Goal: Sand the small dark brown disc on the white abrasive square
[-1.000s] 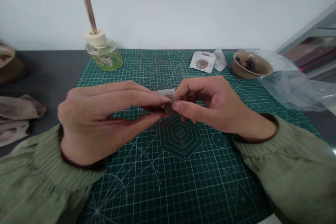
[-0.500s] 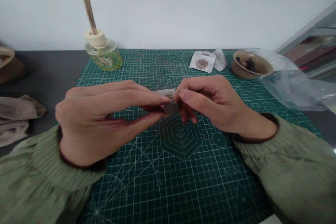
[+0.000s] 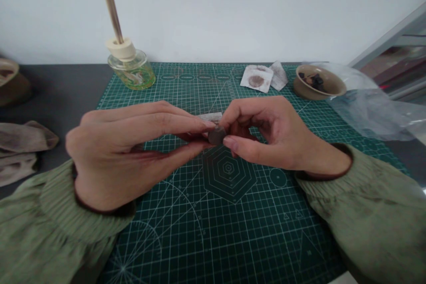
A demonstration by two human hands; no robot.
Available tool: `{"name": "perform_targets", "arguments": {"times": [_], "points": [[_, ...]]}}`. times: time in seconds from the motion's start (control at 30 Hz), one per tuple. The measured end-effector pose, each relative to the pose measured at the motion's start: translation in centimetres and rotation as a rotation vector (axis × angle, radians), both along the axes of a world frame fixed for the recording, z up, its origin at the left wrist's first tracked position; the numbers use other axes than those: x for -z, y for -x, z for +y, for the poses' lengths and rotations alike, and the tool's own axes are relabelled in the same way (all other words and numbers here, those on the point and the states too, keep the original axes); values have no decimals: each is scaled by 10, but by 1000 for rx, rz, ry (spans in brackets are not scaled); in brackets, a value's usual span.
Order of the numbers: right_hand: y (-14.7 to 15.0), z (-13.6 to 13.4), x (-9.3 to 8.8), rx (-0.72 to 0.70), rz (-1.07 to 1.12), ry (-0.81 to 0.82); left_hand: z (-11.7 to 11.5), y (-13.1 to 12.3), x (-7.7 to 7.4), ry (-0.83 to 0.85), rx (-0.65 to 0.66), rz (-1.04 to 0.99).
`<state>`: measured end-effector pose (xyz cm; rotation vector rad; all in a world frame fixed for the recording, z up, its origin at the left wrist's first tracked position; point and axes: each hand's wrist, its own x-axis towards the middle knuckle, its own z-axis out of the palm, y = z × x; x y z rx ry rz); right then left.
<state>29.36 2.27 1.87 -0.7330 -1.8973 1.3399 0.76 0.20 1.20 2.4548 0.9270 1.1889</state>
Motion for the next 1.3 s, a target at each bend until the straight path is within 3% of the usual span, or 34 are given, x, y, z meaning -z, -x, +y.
{"name": "perform_targets", "arguments": {"times": [0.63,1.3], "points": [[0,0,1,0,-2,-16,1,2,0,-18,13,39],[1,1,1,-22,-5,-16,2,-7,6,-75,-12,-56]]}}
